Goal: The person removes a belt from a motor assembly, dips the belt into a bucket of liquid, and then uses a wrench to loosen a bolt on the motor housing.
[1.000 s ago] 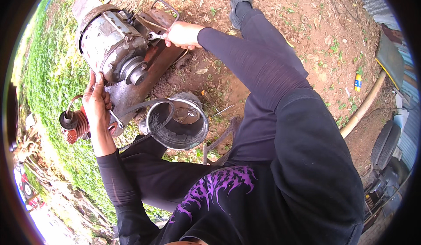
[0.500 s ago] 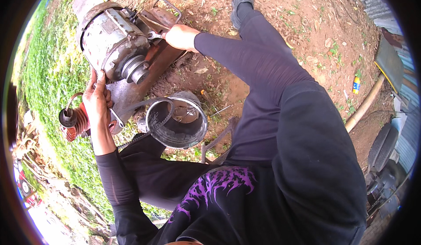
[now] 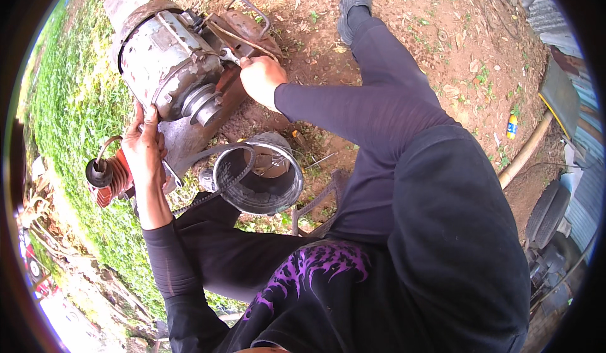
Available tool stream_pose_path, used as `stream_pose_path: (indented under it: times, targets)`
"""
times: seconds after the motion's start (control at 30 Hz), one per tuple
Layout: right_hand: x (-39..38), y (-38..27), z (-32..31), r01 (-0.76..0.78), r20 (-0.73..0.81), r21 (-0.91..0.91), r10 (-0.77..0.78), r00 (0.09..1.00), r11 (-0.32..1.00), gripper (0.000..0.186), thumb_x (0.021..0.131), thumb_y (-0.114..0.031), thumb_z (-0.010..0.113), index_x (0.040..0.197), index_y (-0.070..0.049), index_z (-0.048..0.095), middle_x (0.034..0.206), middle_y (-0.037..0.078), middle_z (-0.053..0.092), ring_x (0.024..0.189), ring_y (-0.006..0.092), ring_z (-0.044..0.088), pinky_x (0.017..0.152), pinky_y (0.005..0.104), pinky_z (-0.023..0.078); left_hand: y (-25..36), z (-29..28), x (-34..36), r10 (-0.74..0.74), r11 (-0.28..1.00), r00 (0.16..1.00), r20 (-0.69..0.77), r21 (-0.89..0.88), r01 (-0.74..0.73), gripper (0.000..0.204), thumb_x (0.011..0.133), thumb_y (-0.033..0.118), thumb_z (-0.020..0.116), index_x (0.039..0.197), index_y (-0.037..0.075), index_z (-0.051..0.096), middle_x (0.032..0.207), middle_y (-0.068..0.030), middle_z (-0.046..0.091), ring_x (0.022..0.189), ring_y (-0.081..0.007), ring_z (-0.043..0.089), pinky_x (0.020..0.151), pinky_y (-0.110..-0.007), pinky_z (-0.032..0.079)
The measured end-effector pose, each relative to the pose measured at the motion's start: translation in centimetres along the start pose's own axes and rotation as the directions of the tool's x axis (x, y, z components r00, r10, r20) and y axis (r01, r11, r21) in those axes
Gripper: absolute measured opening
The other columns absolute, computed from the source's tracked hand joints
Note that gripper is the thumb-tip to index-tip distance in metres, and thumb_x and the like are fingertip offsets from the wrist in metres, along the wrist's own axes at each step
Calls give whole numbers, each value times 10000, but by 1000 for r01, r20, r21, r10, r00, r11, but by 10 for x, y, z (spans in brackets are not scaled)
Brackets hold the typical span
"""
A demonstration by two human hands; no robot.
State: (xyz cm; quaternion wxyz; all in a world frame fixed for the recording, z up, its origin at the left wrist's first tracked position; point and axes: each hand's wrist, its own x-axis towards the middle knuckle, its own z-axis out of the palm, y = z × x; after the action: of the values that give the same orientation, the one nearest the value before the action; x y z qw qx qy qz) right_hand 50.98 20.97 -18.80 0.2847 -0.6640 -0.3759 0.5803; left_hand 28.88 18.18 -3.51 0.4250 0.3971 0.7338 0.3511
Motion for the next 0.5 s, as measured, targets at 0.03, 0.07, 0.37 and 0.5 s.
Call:
stream_pose_path:
  times: [0.03,0.07,0.37,0.5]
  targets:
    - [0,-1,1,10,0,-37,-10,1000,999,468,1028,-378,484,942,35,688,995,284,690,1003,445,660,885,500,485,0,0,-1,2,1000,1000,-4,-15,-2,466,965,269,736,1371,73,619,646,89,507,457,-9,324,411,-195,237]
    - [0,-2,2,21,-1,-74,-21,1000,997,469,1030,-373,479,937,37,687,1002,287,688,1004,450,657,881,505,487,-1,0,-1,4,1000,1000,-7,-31,-4,473,963,264,739,1377,72,616,650,89,512,458,-9,324,413,-194,238]
    - [-14,-6,-18,442,14,-610,-549,836,657,337,1011,-275,469,892,-29,667,807,230,698,775,425,700,739,553,557,8,10,3,476,872,875,-90,174,-457,601,850,127,844,1386,7,599,842,42,545,691,-3,405,565,-179,312]
    - [-8,-7,-10,363,28,-508,-407,913,781,421,1030,-291,443,856,14,676,807,257,686,770,448,679,752,535,541,15,27,2,554,777,832,-35,380,-502,586,794,196,899,1316,75,663,844,66,451,693,-36,349,607,-182,310]
